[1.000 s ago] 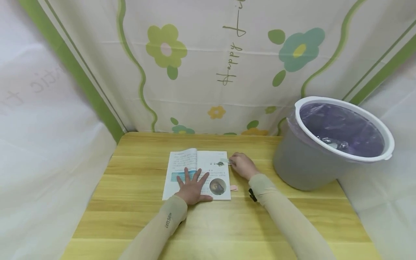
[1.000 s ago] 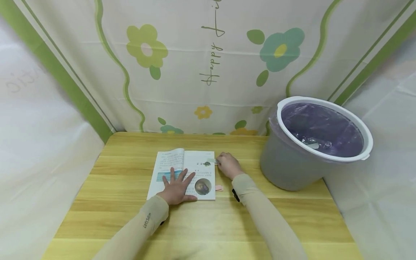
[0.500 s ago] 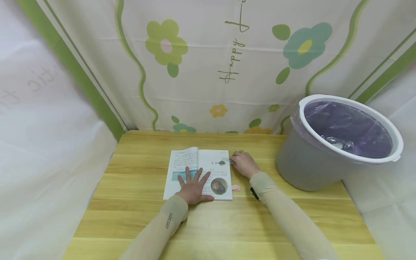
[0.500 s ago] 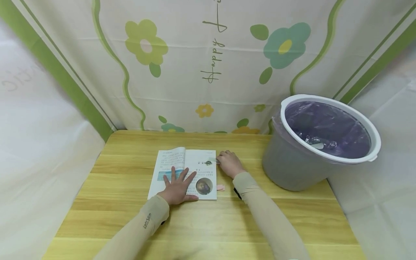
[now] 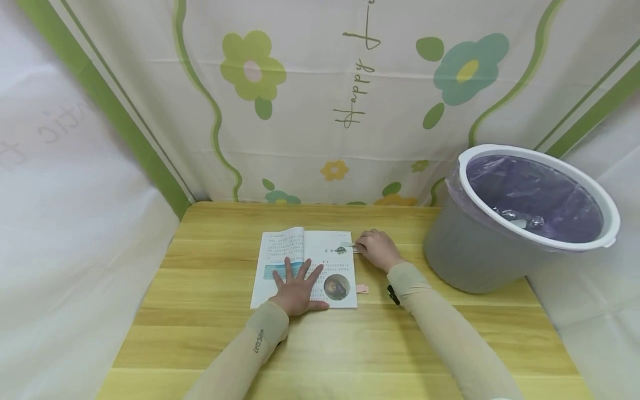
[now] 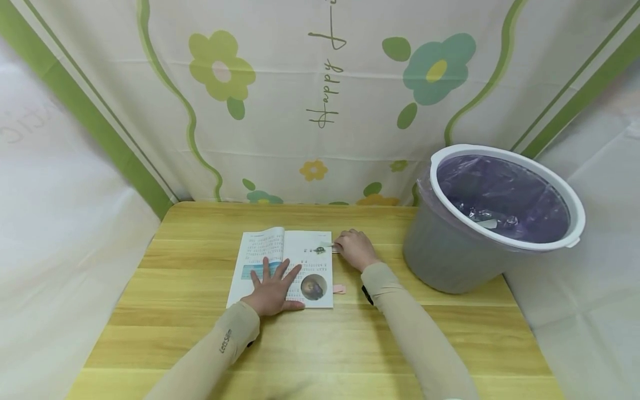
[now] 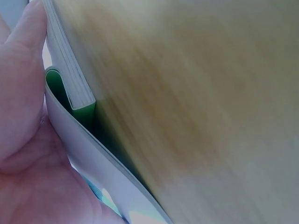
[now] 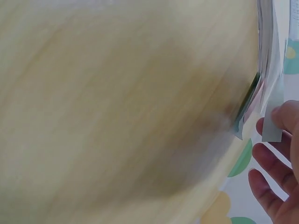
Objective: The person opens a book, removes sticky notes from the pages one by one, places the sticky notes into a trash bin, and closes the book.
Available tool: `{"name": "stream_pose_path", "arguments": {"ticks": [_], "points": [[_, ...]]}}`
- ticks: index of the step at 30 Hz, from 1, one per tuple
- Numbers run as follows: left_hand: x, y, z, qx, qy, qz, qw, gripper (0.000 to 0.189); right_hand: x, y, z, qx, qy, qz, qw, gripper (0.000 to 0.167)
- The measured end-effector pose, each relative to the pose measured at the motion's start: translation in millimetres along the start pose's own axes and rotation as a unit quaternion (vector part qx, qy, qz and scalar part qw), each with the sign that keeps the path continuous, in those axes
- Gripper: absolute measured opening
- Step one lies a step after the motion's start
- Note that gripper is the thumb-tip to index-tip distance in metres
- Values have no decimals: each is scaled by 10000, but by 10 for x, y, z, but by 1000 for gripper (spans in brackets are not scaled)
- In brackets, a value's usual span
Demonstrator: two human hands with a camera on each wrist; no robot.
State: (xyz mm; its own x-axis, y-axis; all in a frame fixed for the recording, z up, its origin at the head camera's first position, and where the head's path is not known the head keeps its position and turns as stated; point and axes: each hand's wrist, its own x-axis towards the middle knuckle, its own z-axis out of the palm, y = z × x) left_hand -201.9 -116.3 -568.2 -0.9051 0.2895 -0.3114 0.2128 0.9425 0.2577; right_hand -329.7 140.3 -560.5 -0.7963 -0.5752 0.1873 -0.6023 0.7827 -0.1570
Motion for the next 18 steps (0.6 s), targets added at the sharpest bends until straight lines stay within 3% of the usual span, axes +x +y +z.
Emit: {"name": "stream_pose_path", "arguments": {"ticks": [18], "points": [[-69,29,-54,-97,128,83,9998,102,-24,-47,-118,-31,212,96,9997,15]]}}
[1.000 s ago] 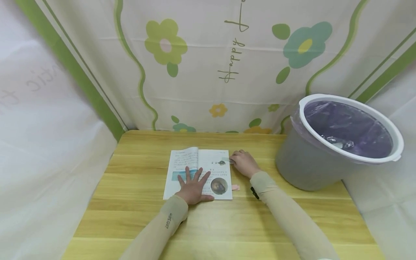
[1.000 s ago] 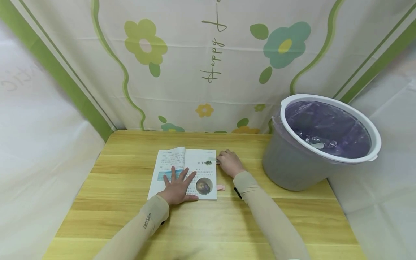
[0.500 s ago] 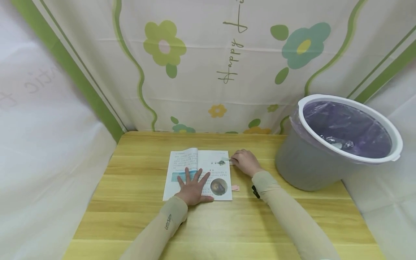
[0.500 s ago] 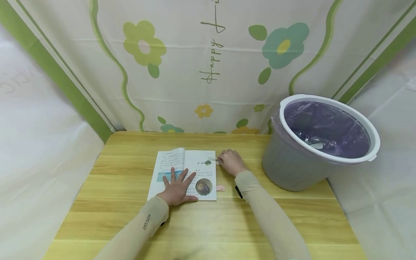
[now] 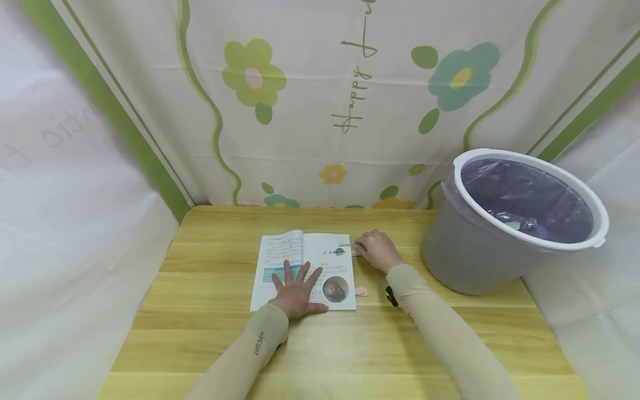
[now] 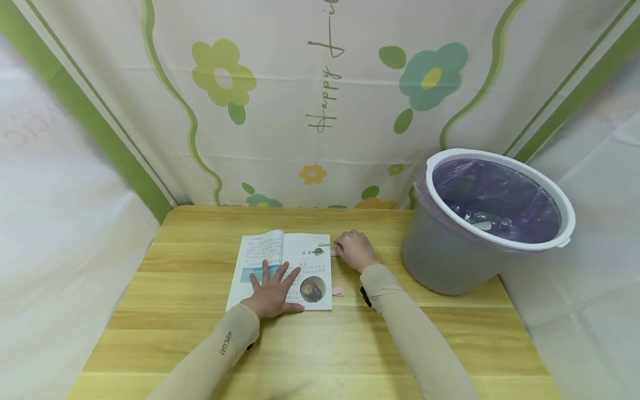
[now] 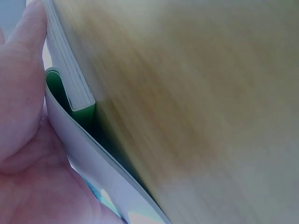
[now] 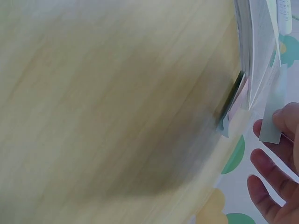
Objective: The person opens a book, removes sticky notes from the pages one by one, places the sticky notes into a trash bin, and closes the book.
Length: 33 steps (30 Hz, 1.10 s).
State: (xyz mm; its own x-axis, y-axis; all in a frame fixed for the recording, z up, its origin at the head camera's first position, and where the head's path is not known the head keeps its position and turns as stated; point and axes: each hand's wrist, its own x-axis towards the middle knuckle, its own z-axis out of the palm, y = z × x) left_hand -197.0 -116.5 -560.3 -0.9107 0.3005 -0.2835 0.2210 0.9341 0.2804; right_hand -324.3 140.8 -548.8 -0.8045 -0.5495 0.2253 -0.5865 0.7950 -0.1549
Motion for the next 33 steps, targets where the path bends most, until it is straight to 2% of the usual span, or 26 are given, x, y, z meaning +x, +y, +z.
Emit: {"name": "stream_pose_path", "arguments": {"ticks": [15,33], "points": [[-50,-21,-1,-150,-45,64,9999,102,15,-97,-130,93,407,28,9991,11],[-86,-2,-9,-157,-37,87,9998,100,-20,-163,-241,63,210,261,9994,12]]}}
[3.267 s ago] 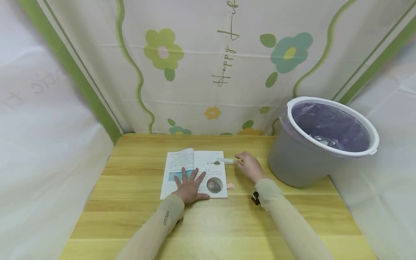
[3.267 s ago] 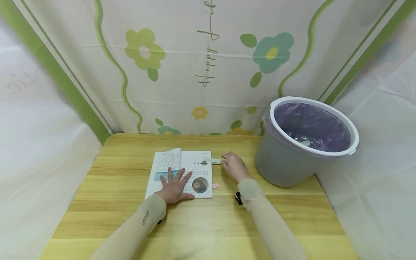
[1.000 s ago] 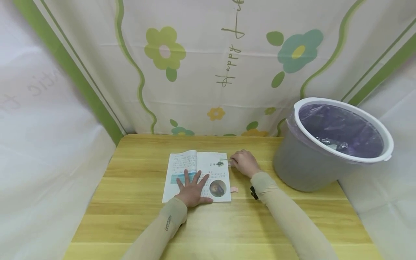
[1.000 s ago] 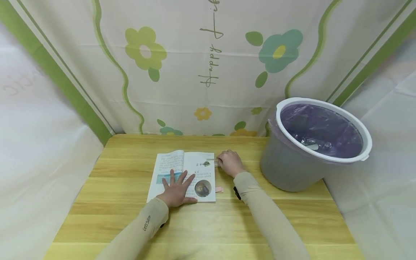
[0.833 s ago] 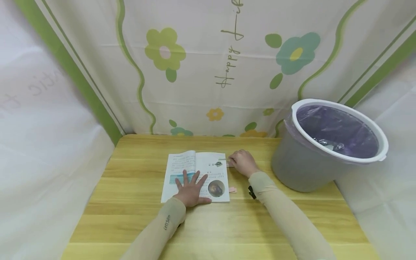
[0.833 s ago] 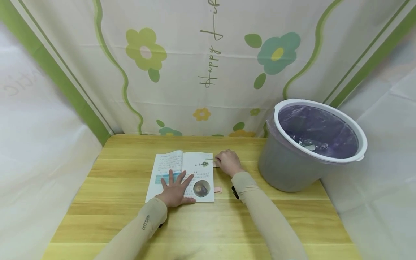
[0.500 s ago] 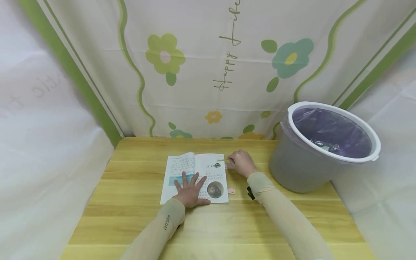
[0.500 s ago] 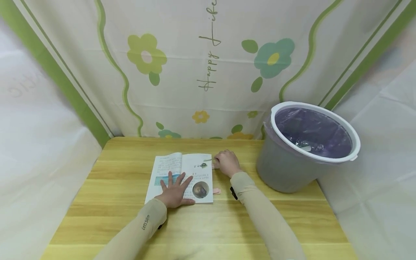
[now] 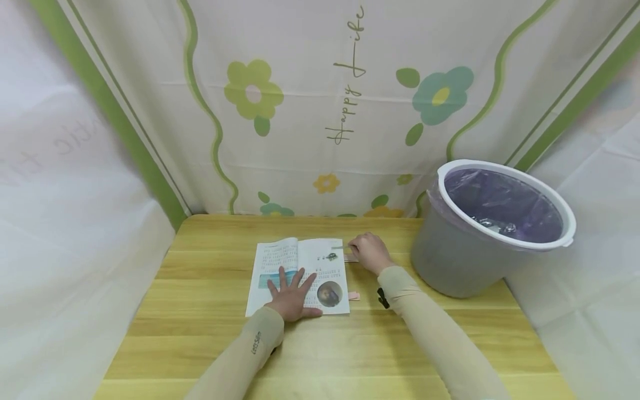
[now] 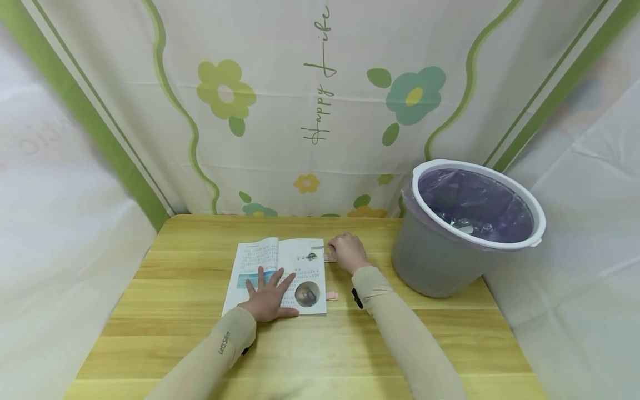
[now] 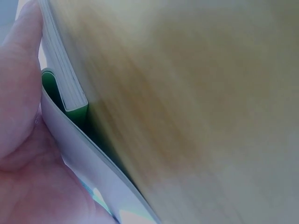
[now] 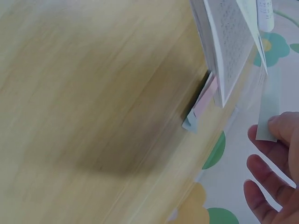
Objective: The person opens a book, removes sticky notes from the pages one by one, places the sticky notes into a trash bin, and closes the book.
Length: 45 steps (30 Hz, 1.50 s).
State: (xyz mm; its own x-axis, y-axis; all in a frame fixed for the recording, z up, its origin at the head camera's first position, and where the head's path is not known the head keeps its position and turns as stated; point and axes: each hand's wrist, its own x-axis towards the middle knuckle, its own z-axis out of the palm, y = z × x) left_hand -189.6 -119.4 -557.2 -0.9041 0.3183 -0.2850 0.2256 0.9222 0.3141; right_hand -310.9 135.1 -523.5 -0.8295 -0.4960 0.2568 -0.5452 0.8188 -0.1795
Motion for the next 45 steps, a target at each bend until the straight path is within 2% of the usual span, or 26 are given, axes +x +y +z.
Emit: {"name": "stream_pose_path", "arguments": {"ticks": [11,19,29,37,45], "points": [[9,2,27,97,-38,-14,9999,101,-102,36,-87,201,74,267,9994,15],[29,-31,86,124,12,-66,9999,102,-289,1,-245,435,297,571,9970,16],[-4,-35,73,79,15,-57,10000,102,-533,-105,-475,658,687,626,9935,16],[-11,-10,38,-65,47,39,10000,100,-829,-181,-633,860,1127,581,9882,14],[1,-17,35,-129,140,125,9997,100,-1125,-254,-838,964,1857,313,9774,14]]}}
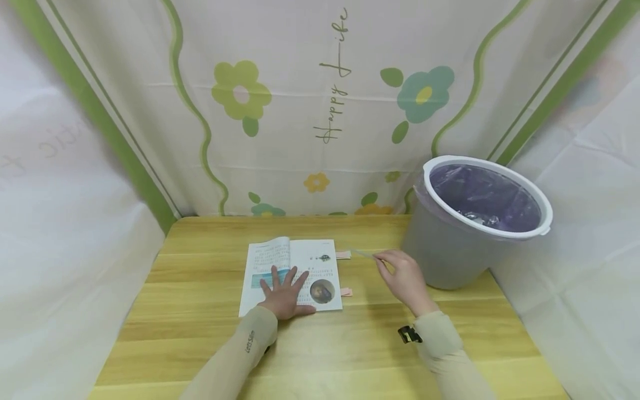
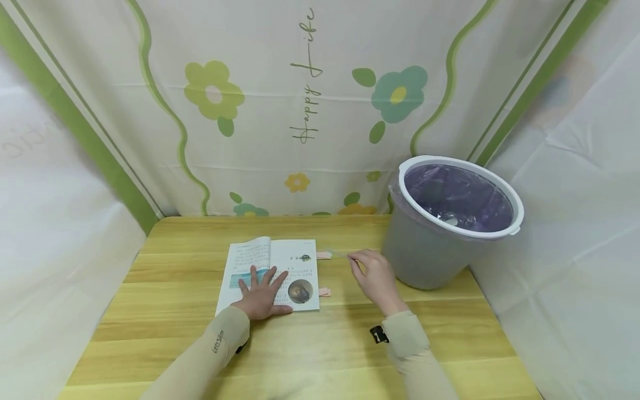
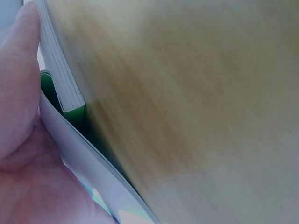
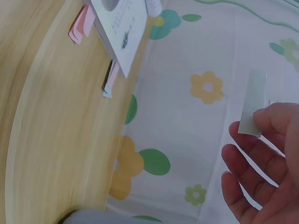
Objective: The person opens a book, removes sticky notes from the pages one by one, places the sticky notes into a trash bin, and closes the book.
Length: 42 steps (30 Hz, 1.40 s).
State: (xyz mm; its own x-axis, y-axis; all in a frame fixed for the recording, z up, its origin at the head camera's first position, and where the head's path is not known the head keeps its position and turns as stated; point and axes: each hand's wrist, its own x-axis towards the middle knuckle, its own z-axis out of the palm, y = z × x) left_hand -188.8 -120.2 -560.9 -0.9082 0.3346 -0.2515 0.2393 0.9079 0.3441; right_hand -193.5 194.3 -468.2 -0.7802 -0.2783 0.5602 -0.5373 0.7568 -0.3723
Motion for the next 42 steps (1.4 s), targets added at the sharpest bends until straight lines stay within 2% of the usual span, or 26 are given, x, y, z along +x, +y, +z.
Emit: {"name": "stream_pose_path", "arguments": {"ticks": [7,15,20,24,28,32,42], "points": [[28,-41,22,64,61,-2,10000,102,-167,6,-162,16,323,-101,9994,17],[38,-53,33,61,45,-8,10000,102,-413,51,-331,-19,708,192,9973,20],[30,-35,17,91,-28,-68,9999,102,-557,43,-435,101,952,357,9948,20],[53,-50,57,106,-69,-106,9999,104,-645,26,-535,201,1087,437,9929,21],[86,-69,100,123,-45,-95,9999,104,-681,5,-654,197,1160,485,9919,20],[74,-47,70,131,5,-47,9999,104,-688,-20,-763,199,1265,471,9906,20],[48,-13,39,98,3,-45,9999,102,-608,-48,-954,292,1879,-34,9817,30]]}}
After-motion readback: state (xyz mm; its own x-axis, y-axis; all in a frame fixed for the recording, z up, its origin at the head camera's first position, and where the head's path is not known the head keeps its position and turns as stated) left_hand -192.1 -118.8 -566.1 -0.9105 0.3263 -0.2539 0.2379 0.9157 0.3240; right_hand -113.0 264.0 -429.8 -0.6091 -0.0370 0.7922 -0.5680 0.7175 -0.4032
